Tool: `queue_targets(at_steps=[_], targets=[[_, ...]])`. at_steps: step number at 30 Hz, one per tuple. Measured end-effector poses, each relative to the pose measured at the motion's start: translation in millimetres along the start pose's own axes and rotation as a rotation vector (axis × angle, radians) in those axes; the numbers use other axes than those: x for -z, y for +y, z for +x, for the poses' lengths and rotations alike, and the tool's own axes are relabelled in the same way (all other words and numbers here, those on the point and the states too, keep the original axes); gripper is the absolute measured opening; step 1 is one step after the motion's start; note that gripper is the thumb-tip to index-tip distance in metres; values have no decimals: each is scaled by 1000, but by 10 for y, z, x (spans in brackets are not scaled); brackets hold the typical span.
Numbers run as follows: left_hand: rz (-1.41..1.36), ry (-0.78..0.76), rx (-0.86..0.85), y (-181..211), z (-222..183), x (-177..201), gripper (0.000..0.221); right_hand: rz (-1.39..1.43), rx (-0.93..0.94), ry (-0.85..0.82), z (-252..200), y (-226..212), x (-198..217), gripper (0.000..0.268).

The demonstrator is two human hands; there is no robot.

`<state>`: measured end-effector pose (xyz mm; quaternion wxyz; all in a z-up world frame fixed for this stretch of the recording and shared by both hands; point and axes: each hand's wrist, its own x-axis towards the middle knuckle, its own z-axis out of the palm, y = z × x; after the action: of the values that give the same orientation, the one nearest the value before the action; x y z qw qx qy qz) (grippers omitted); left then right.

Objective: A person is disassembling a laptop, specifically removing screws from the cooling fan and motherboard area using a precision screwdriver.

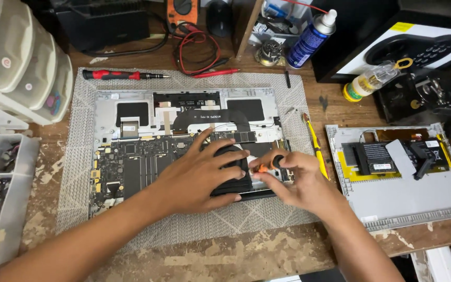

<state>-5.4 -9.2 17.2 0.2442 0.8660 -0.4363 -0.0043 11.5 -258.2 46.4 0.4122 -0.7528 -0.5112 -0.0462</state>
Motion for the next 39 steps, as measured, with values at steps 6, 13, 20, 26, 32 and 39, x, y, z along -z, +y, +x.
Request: queue_targets(at_steps=[6,13,20,26,32,39], targets=[[-11,-7,13,17,3,15,40,-10,84,46,5,103,-59,60],[6,-14,5,12,6,14,42,-28,20,43,-44,101,-28,61],[-9,-10,12,12,6,6,39,44,25,19,68,-16,30,56],[-7,-16,22,15,-4,-15,41,34,-51,147,-34,98,-89,63],[5,8,5,12,11,-1,39,0,20,67,-8,75,-31,66],[5,44,-6,3,1,-9,44,-238,-62,246,-204,261,-185,78]])
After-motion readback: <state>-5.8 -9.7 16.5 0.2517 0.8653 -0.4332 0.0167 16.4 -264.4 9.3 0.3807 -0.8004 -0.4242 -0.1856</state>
